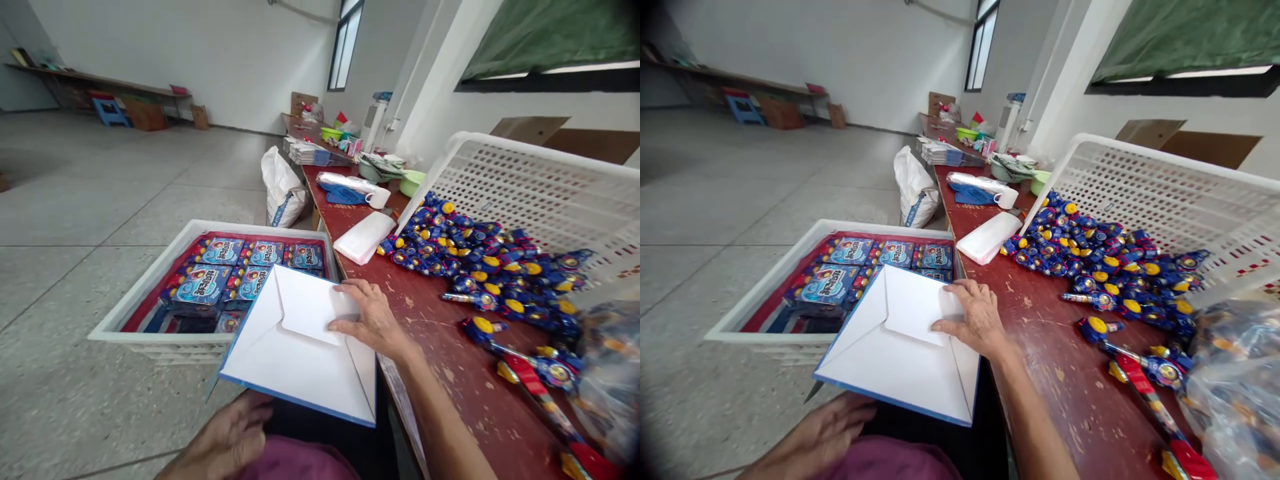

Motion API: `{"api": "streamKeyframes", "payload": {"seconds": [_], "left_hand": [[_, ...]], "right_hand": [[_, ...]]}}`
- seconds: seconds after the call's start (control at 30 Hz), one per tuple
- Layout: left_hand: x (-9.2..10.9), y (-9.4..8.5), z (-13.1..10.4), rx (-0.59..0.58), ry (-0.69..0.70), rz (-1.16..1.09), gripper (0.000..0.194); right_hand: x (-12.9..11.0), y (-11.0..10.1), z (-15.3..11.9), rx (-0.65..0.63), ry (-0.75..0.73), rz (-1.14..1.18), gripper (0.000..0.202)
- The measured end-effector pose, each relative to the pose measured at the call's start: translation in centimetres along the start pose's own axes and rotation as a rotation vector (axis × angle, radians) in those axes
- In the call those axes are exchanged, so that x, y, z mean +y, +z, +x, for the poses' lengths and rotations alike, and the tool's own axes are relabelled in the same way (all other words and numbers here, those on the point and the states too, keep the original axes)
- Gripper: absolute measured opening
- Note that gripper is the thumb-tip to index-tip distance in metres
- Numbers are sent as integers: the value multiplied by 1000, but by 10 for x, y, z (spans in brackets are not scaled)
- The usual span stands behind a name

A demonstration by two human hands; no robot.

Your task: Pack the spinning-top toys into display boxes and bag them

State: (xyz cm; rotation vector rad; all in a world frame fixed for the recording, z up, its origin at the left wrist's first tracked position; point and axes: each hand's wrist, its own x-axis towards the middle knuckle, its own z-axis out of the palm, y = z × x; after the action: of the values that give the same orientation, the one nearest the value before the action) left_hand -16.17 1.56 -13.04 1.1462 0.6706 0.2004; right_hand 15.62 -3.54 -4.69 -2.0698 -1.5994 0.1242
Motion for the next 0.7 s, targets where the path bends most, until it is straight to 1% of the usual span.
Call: {"api": "streamKeyframes", "payload": {"seconds": [0.03,0.1,0.13,0.2,0.3,0.37,0.5,0.53,0.6,0.7], "left_hand": [[-5,4,12,40,6,-114,51],[-9,9,33,111,6,-343,51],[-8,9,41,134,25,-419,52],[-4,9,53,150,99,-459,55],[6,8,64,152,188,-409,64],[13,10,70,119,190,-342,64],[24,20,78,-82,114,-290,56],[26,21,78,-109,98,-295,54],[30,22,75,-112,95,-311,54],[36,22,69,-54,108,-343,61]], "right_hand": [[-2,0,4,-13,18,-42,71],[-4,-1,10,-60,78,-91,89],[-5,-2,13,-91,107,-92,97],[-4,-6,19,-144,142,-33,105],[0,-11,31,-191,151,98,102],[4,-10,40,-237,157,170,101],[16,3,49,-368,166,342,93],[20,7,48,-388,174,383,92],[26,12,44,-416,198,450,92],[31,13,38,-478,237,513,92]]}}
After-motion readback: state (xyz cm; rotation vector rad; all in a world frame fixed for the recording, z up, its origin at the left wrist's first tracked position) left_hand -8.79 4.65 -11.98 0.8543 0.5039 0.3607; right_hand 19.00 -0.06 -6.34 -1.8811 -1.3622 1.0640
